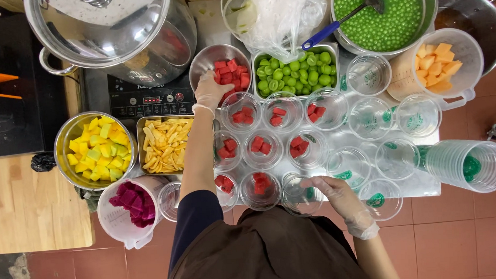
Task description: Arranging plastic cups on a stainless steel counter and placing pieces of fruit into each cup.
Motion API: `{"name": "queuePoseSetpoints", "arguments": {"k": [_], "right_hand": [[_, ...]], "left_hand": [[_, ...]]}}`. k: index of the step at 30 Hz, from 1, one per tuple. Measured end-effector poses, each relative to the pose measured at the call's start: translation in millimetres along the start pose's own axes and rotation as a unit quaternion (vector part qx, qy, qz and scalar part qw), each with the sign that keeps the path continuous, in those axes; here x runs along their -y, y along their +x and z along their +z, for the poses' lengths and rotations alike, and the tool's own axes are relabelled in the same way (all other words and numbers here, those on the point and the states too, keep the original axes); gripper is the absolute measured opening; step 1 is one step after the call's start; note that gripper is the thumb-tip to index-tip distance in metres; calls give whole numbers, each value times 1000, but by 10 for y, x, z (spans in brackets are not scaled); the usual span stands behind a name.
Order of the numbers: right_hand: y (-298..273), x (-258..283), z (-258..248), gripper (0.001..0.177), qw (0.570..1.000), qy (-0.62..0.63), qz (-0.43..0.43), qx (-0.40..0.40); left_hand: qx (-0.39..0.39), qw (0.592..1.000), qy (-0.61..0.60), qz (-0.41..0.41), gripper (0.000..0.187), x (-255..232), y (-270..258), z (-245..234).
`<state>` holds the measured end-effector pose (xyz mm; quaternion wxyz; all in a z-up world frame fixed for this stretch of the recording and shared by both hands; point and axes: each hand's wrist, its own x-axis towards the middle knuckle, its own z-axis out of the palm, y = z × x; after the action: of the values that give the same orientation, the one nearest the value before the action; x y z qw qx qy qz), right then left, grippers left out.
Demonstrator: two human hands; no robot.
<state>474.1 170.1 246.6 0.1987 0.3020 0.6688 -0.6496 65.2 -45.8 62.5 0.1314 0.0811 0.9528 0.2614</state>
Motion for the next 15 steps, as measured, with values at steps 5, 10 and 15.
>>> {"name": "queuePoseSetpoints", "arguments": {"k": [5,10,15], "right_hand": [[132,-82,40,44,999,45,-15,22],[102,52,94,43,999,33,3,18],[72,15,81,42,999,34,14,14]], "left_hand": [[-36,990,31,136,43,292,47,359],[-15,995,13,95,33,410,222,515],[6,992,72,100,35,267,197,406]]}}
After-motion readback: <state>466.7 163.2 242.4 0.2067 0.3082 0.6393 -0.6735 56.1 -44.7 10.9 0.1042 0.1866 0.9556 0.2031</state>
